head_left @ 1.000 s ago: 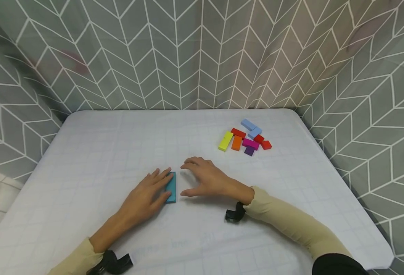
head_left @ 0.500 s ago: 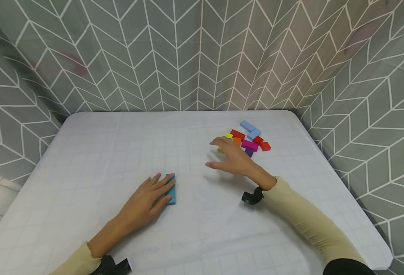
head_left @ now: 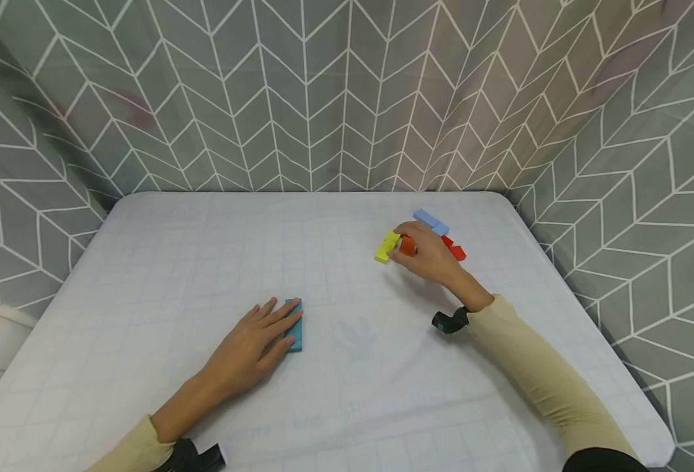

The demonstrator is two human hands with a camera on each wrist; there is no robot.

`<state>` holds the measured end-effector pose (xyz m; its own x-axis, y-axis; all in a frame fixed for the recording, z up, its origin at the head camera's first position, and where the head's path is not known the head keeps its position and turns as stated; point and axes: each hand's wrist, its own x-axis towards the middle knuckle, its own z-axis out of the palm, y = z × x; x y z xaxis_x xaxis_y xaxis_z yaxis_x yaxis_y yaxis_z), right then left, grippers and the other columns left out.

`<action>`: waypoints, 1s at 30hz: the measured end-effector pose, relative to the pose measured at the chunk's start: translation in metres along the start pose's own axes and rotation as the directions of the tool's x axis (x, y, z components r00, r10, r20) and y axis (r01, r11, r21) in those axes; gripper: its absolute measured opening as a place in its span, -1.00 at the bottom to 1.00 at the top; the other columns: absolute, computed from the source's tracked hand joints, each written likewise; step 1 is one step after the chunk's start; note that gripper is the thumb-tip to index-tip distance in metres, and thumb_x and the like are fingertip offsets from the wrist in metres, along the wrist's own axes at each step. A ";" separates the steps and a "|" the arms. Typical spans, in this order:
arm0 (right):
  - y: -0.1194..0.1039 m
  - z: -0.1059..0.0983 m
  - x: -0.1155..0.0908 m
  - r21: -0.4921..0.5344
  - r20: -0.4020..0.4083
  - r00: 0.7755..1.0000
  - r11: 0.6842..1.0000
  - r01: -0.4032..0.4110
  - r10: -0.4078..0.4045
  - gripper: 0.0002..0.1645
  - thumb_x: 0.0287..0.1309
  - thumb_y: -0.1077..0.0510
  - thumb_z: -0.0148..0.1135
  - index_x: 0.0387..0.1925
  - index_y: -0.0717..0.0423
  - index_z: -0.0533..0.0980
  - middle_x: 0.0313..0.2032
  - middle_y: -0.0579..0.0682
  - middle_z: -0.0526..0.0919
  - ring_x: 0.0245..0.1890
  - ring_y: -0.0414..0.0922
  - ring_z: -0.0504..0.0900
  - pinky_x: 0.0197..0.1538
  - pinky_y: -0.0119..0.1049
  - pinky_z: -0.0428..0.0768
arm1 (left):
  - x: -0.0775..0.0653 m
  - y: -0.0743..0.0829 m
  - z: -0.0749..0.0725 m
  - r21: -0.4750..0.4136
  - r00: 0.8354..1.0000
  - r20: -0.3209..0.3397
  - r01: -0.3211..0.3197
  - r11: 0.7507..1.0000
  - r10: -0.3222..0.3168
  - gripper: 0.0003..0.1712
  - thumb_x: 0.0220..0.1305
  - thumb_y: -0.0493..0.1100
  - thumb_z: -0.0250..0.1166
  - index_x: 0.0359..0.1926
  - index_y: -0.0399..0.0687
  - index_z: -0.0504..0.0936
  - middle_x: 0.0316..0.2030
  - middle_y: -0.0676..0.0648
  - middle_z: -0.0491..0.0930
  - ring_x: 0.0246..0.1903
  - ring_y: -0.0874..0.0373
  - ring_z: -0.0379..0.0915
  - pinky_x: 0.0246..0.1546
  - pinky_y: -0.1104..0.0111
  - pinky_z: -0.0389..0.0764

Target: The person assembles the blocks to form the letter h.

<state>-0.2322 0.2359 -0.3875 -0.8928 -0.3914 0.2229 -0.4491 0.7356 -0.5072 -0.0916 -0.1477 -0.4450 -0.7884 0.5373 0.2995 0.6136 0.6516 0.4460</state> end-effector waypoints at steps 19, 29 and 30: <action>0.036 -0.021 0.011 -0.044 -0.010 0.992 0.991 -0.128 0.128 -0.49 0.38 0.22 0.30 0.30 0.29 0.52 0.38 0.28 0.45 0.38 0.30 0.35 0.40 0.26 0.31 | 0.000 -0.002 0.000 0.000 1.000 -0.002 0.001 1.000 -0.001 -0.44 0.56 0.00 0.23 0.47 -0.05 0.49 0.51 -0.02 0.30 0.49 -0.28 0.11 0.44 -0.21 0.10; 0.033 -0.001 0.020 -0.058 0.085 0.996 0.998 -0.008 0.013 -0.34 0.28 0.14 0.45 0.32 0.34 0.49 0.27 0.24 0.56 0.22 0.16 0.50 0.27 0.08 0.49 | 0.000 -0.003 -0.001 -0.013 1.000 0.010 0.010 1.000 -0.010 -0.43 0.56 0.01 0.22 0.48 -0.04 0.48 0.52 0.00 0.28 0.50 -0.27 0.09 0.45 -0.21 0.08; 0.033 0.001 0.021 -0.067 0.096 0.995 0.998 -0.007 0.013 -0.32 0.27 0.12 0.46 0.33 0.33 0.49 0.29 0.24 0.55 0.24 0.16 0.49 0.30 0.08 0.47 | 0.000 -0.003 -0.001 -0.014 1.000 0.015 0.014 1.000 -0.014 -0.43 0.56 0.01 0.22 0.48 -0.04 0.48 0.52 0.00 0.27 0.51 -0.26 0.08 0.46 -0.20 0.07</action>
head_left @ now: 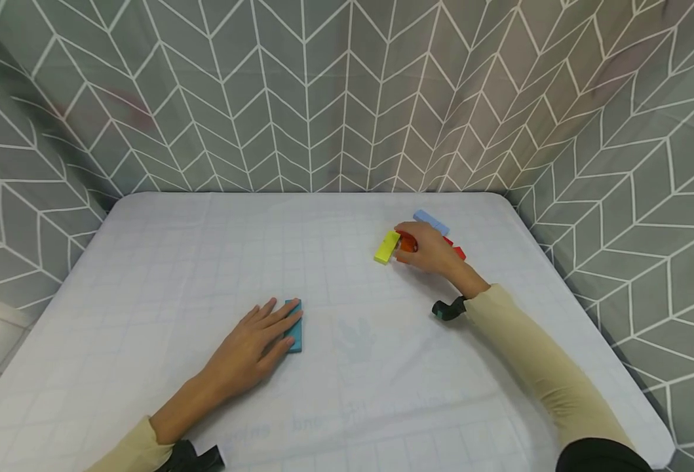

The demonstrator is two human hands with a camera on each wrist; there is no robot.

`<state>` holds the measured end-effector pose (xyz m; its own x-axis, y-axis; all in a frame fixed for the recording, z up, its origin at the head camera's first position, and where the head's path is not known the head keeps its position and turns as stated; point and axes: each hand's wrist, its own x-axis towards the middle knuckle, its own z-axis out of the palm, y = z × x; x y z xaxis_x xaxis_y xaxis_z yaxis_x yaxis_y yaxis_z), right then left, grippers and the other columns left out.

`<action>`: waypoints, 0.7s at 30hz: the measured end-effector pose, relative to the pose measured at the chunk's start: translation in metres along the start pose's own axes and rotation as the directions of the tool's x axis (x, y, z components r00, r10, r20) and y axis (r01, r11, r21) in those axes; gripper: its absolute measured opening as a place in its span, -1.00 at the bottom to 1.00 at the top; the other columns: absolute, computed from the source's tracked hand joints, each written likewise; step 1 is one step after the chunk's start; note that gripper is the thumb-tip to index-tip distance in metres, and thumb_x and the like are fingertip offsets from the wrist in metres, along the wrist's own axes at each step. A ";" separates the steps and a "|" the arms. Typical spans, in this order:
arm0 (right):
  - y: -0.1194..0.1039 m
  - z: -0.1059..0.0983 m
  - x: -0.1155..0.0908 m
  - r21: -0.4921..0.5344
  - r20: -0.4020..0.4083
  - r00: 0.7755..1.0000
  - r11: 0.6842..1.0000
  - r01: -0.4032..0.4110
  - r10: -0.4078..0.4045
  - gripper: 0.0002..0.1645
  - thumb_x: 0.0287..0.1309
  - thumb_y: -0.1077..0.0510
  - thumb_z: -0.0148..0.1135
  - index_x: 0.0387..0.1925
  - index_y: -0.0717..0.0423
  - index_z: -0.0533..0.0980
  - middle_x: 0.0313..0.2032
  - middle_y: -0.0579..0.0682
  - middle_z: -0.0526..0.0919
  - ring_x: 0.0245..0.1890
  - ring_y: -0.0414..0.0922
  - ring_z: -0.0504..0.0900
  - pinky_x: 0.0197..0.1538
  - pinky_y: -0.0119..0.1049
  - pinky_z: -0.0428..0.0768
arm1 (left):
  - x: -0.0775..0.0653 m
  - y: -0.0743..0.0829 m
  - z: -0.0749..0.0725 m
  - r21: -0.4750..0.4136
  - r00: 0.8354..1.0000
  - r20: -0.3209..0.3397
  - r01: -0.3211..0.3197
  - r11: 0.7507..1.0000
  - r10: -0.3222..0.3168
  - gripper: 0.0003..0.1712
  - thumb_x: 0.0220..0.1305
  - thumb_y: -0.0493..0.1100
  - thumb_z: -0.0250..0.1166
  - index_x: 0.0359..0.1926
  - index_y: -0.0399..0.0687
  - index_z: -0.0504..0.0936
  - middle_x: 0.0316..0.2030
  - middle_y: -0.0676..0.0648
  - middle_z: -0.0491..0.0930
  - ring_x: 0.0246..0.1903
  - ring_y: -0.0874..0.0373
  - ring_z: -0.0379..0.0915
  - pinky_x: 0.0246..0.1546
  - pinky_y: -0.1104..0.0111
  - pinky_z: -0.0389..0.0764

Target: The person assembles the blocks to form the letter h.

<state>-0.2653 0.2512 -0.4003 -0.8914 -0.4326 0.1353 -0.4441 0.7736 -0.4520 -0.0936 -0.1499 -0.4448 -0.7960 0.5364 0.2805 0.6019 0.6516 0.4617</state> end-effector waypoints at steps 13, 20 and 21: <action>-0.011 0.012 0.008 -0.152 0.051 0.998 0.988 -0.033 0.041 -0.19 0.22 -0.20 0.45 0.32 0.22 0.52 0.31 0.19 0.54 0.31 0.27 0.35 0.29 0.25 0.34 | 0.000 0.002 -0.001 0.007 0.999 0.029 0.021 1.000 -0.021 -0.42 0.58 0.05 0.18 0.51 0.01 0.45 0.54 0.03 0.24 0.53 -0.21 0.04 0.48 -0.16 0.02; -0.014 0.011 0.006 -0.175 0.080 0.996 0.984 -0.034 0.048 -0.14 0.14 -0.20 0.50 0.35 0.17 0.51 0.37 0.19 0.49 0.34 0.26 0.31 0.32 0.36 0.24 | -0.001 0.001 0.000 0.013 1.000 0.004 0.009 1.000 -0.009 -0.42 0.56 0.02 0.22 0.49 -0.01 0.47 0.52 0.01 0.27 0.51 -0.24 0.09 0.46 -0.19 0.07; -0.014 0.011 0.006 -0.176 0.084 0.995 0.984 -0.034 0.050 -0.12 0.13 -0.21 0.51 0.36 0.16 0.50 0.37 0.19 0.48 0.35 0.26 0.31 0.33 0.37 0.23 | -0.001 0.001 0.001 0.013 1.000 -0.003 0.005 1.000 -0.005 -0.42 0.56 0.01 0.23 0.48 -0.02 0.48 0.52 0.00 0.28 0.50 -0.25 0.10 0.45 -0.20 0.08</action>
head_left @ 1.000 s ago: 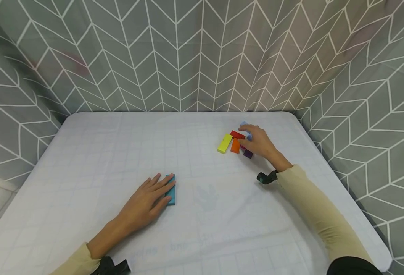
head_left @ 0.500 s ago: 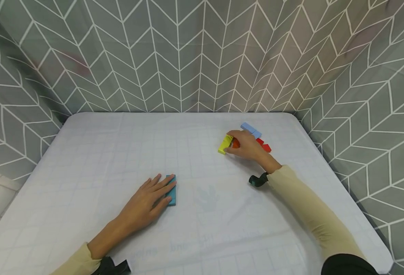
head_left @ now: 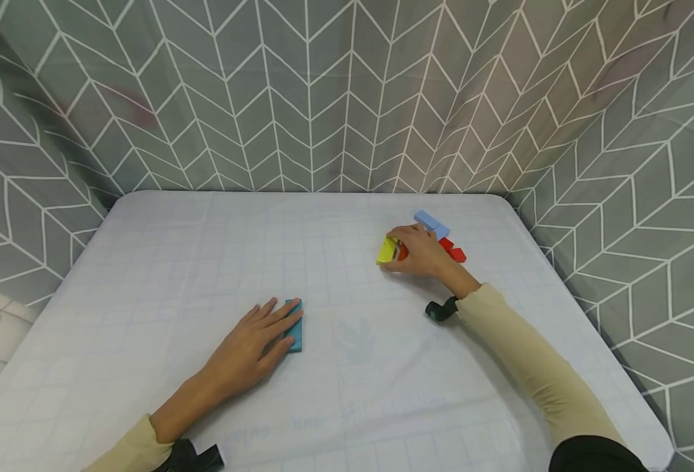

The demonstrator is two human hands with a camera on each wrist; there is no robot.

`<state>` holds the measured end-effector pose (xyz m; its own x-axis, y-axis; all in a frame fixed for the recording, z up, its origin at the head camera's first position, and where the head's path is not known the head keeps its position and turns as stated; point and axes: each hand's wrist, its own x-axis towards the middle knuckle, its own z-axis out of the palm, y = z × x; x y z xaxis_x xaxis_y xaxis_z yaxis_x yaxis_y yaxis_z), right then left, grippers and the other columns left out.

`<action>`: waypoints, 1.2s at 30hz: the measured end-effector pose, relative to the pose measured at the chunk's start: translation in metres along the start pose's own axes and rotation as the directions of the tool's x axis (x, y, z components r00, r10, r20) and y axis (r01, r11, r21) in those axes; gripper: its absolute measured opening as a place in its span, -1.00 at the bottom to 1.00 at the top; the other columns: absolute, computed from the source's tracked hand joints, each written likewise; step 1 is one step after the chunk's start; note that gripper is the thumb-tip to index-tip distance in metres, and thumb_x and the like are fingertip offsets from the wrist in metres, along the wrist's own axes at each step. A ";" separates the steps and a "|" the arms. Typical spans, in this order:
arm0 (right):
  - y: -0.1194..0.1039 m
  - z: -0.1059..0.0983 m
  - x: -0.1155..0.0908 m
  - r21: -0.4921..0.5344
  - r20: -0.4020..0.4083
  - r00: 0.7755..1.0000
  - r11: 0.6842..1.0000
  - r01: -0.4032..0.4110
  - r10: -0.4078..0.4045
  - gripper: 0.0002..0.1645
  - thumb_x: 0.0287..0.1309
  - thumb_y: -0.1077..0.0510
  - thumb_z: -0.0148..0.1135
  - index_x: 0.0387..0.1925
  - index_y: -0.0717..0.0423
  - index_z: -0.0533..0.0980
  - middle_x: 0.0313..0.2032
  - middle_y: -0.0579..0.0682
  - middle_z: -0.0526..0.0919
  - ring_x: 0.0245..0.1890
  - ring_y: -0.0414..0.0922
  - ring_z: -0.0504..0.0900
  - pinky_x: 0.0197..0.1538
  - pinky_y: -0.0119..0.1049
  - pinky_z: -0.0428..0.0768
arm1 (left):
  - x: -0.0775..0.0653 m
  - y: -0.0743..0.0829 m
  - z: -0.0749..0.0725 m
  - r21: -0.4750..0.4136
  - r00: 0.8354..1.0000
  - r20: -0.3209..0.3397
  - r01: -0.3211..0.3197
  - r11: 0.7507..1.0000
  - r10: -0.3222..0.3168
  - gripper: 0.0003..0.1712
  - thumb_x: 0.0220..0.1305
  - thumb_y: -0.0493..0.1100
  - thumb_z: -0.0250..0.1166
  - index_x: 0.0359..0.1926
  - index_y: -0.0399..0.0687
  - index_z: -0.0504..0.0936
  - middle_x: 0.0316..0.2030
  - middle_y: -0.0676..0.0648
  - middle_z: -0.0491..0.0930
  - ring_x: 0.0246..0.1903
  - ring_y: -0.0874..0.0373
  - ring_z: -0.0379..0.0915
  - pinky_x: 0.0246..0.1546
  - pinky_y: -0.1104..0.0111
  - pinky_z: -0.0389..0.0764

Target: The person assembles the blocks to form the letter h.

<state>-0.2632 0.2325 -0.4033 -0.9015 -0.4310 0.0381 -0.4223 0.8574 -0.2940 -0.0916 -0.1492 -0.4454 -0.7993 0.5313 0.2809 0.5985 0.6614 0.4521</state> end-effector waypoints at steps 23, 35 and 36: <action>-0.010 -0.007 0.004 0.133 -0.106 0.990 0.986 0.105 -0.091 -0.17 0.07 -0.04 0.58 0.28 0.30 0.52 0.23 0.21 0.56 0.06 0.13 0.55 0.07 0.00 0.58 | 0.000 -0.001 -0.001 -0.035 1.000 0.006 0.003 0.999 -0.003 -0.42 0.54 0.01 0.25 0.48 -0.02 0.49 0.51 0.01 0.30 0.50 -0.26 0.08 0.46 -0.21 0.05; -0.037 -0.008 0.006 0.236 -0.109 0.989 0.964 0.124 -0.101 -0.14 0.08 0.00 0.57 0.33 0.28 0.46 0.32 0.17 0.49 0.33 0.11 0.43 0.36 0.07 0.44 | 0.001 -0.002 -0.001 -0.010 1.000 -0.017 -0.018 1.000 0.018 -0.43 0.55 0.00 0.24 0.47 -0.04 0.49 0.50 -0.02 0.31 0.49 -0.26 0.11 0.46 -0.18 0.08; -0.040 -0.008 0.006 0.238 -0.109 0.988 0.962 0.131 -0.107 -0.14 0.08 0.00 0.57 0.34 0.28 0.46 0.32 0.16 0.49 0.34 0.11 0.43 0.36 0.08 0.44 | 0.001 -0.002 -0.001 -0.011 1.000 -0.014 -0.016 1.000 0.016 -0.43 0.55 0.00 0.24 0.48 -0.03 0.48 0.50 -0.01 0.31 0.50 -0.25 0.11 0.46 -0.18 0.08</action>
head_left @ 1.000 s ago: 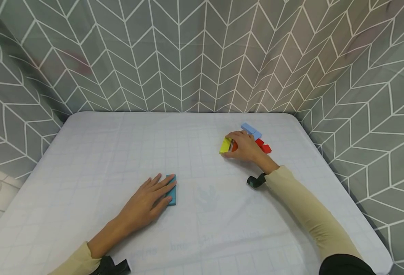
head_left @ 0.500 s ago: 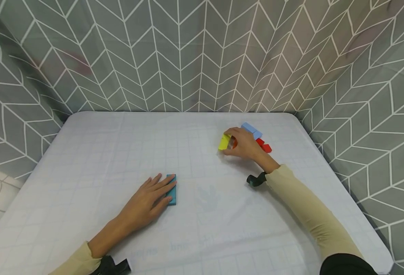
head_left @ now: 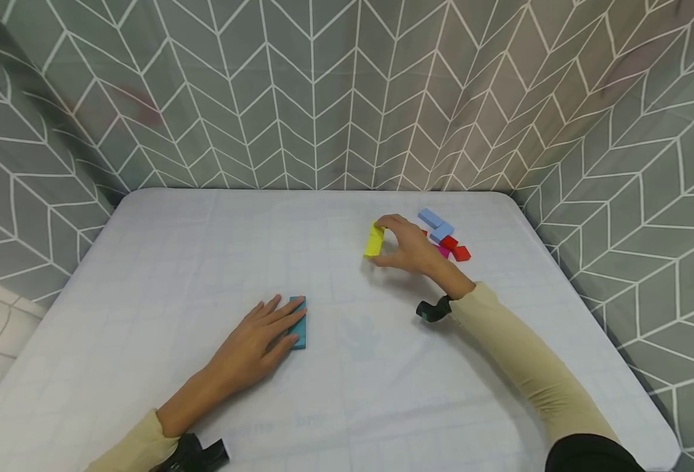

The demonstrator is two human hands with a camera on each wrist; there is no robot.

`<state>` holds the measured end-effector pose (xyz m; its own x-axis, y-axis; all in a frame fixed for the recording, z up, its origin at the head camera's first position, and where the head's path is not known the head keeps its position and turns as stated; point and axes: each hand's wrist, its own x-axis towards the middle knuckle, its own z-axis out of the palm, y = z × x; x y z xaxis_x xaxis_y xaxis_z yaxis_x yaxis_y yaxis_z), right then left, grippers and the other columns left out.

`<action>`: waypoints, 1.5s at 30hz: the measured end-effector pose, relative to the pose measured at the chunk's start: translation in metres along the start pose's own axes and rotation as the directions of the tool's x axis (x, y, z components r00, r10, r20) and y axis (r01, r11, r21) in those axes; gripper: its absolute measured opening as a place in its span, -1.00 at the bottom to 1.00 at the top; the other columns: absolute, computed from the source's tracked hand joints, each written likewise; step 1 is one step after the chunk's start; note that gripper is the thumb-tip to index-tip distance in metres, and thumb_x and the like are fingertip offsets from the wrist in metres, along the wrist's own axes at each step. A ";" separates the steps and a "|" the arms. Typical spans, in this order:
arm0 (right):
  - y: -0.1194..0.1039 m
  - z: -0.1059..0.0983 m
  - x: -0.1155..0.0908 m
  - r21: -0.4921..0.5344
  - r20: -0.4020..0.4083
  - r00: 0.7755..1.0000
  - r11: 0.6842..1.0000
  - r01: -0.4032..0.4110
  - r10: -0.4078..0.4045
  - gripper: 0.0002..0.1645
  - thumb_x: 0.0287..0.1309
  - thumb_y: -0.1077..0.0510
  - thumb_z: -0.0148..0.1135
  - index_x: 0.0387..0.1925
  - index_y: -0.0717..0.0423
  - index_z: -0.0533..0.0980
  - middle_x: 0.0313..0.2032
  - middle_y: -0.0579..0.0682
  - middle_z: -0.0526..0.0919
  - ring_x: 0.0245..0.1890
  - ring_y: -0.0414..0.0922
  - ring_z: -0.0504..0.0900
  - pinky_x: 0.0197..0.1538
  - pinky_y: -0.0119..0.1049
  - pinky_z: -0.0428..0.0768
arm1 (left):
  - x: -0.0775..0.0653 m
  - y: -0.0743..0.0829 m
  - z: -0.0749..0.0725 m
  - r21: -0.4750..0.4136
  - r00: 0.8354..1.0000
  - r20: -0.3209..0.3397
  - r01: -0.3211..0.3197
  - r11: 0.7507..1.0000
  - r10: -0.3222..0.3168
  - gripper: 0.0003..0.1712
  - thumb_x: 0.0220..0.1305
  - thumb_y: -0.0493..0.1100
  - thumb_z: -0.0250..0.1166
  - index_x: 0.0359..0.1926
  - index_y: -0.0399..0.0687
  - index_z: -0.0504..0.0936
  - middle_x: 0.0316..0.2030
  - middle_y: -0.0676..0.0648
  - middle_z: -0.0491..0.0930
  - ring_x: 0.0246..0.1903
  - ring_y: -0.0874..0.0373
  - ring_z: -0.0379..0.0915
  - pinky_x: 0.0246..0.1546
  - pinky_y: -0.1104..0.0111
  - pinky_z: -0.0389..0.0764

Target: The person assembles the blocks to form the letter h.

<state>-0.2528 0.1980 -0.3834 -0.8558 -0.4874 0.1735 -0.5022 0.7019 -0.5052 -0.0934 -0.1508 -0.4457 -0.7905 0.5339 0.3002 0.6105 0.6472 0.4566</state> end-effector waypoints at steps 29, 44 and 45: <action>-0.047 0.016 0.018 0.053 0.011 0.993 0.992 0.115 -0.116 -0.13 0.09 -0.02 0.58 0.36 0.22 0.46 0.37 0.11 0.46 0.37 0.05 0.41 0.38 0.03 0.42 | -0.001 0.003 -0.001 -0.028 1.000 0.019 0.020 0.999 -0.019 -0.43 0.58 0.02 0.19 0.49 -0.02 0.47 0.53 0.01 0.27 0.51 -0.25 0.07 0.47 -0.19 0.05; -0.068 0.039 0.024 0.076 0.084 0.984 0.986 0.149 -0.155 -0.15 0.10 0.00 0.56 0.35 0.25 0.46 0.40 0.14 0.43 0.39 0.06 0.37 0.43 -0.02 0.36 | 0.000 0.001 -0.003 -0.014 0.999 0.047 0.023 1.000 -0.022 -0.43 0.60 0.05 0.15 0.51 0.02 0.45 0.53 0.04 0.25 0.52 -0.22 0.06 0.47 -0.18 0.04; -0.069 0.040 0.025 0.074 0.089 0.984 0.986 0.149 -0.155 -0.16 0.10 0.01 0.56 0.35 0.25 0.47 0.40 0.14 0.42 0.39 0.07 0.37 0.43 -0.02 0.36 | 0.000 0.001 -0.002 -0.015 0.999 0.044 0.020 1.000 -0.020 -0.43 0.60 0.05 0.15 0.51 0.01 0.45 0.53 0.03 0.26 0.52 -0.23 0.06 0.47 -0.18 0.05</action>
<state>-0.2342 0.1166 -0.3786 -0.7527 -0.6350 0.1738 -0.6135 0.5808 -0.5351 -0.0925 -0.1514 -0.4432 -0.7994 0.5444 0.2542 0.5935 0.6496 0.4753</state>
